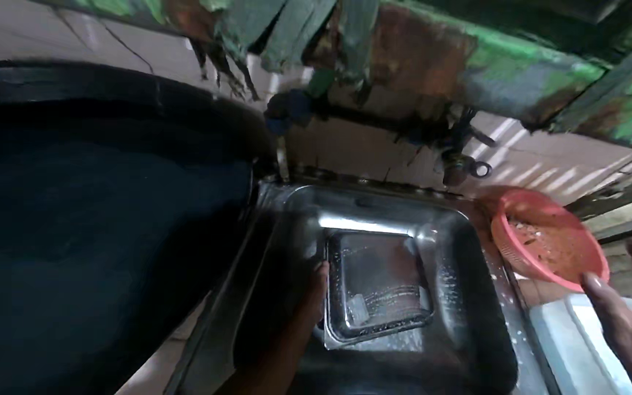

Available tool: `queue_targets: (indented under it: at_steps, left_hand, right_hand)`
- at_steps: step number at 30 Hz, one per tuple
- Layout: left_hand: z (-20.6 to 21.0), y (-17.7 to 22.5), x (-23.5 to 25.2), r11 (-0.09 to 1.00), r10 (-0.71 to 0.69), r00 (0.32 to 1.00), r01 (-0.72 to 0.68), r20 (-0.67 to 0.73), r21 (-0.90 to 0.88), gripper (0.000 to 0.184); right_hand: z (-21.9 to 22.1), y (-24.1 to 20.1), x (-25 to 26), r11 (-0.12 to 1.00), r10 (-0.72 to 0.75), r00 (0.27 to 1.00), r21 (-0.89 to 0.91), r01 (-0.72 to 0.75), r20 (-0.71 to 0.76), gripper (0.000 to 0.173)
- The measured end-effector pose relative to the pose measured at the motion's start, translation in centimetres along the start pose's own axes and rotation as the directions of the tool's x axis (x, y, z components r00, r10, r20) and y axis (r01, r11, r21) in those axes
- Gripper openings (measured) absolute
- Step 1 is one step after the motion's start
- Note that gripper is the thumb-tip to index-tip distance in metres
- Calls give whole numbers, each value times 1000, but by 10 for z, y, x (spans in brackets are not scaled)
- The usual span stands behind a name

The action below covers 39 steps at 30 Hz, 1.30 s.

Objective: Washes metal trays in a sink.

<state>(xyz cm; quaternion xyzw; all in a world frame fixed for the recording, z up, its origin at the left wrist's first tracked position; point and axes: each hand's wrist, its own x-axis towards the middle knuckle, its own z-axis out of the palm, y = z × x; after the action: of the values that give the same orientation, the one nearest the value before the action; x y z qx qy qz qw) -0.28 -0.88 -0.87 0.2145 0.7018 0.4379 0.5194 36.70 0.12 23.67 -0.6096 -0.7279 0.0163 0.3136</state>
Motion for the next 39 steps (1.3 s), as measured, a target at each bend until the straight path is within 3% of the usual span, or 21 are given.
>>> queue_targets:
  at_steps: [2, 5, 7, 9, 11, 14, 17, 19, 21, 23, 25, 29, 31, 33, 35, 37, 39]
  left_hand:
    - [-4, -9, 0, 999, 35, 999, -35, 10, 22, 47]
    - [-7, -22, 1, 998, -23, 1000, 23, 0, -55, 46]
    - [-9, -28, 0, 989, -74, 997, 74, 1, -132, 47]
    - [-11, -31, 0, 980, -113, 993, 109, -14, -168, 48]
    - [-12, -31, 3, 977, -135, 990, 126, -42, -169, 48]
    - [-15, -30, 8, 984, -122, 990, 111, -76, -139, 46]
    - [-14, -30, 11, 981, -120, 990, 107, -72, -162, 45]
    - [-15, -33, 13, 985, -109, 990, 97, -85, -144, 44]
    - [-17, -31, 11, 991, -97, 991, 88, -87, -105, 43]
    - [-20, -28, 8, 995, -92, 992, 88, -83, -45, 43]
    - [-23, -29, 7, 996, -87, 993, 89, -82, 13, 45]
    - [-21, -28, 8, 994, -108, 988, 109, -113, 7, 46]
    - [-19, -25, 8, 995, -94, 989, 90, -114, -34, 46]
    - [-20, -25, 9, 994, -79, 989, 70, -121, -83, 44]
    - [-21, -22, 7, 989, -93, 988, 76, -127, -129, 45]
    - [-24, -17, 4, 989, -101, 985, 84, -140, -122, 44]
    - [-29, -11, 0, 993, -104, 986, 96, -131, -70, 45]
  right_hand:
    - [21, -50, 51, 995, -26, 999, 95, 28, -25, 77]
    - [54, -98, 119, 963, 57, 996, 259, -71, 61, 59]
    - [75, -106, 150, 949, 77, 984, 291, -121, 158, 53]
    - [97, -92, 170, 912, 36, 986, 398, -98, 162, 42]
    - [113, -81, 176, 794, 9, 993, 603, -78, 116, 32]
    - [123, -71, 178, 573, 42, 992, 811, -121, 118, 33]
    - [140, -54, 162, 349, 120, 976, 912, -215, 184, 40]
    - [160, -46, 124, 284, 189, 950, 912, -296, 249, 35]
    - [194, -47, 80, 234, 362, 824, 813, -533, 436, 27]
    - [230, -54, 48, 113, 410, 610, 626, -772, 678, 23]
    - [254, -63, 35, -66, 389, 431, 491, -869, 814, 21]
    - [251, -61, 53, -260, -97, 465, 428, -865, 880, 36]
    - [234, -74, 69, -171, -68, 467, 451, -876, 882, 48]
    - [213, -90, 78, 159, 115, 460, 441, -883, 880, 39]
    - [194, -94, 80, 485, 167, 470, 343, -804, 867, 25]
    - [184, -85, 72, 588, 224, 519, 310, -747, 825, 27]
    - [188, -56, 55, 590, 374, 558, 274, -759, 741, 50]
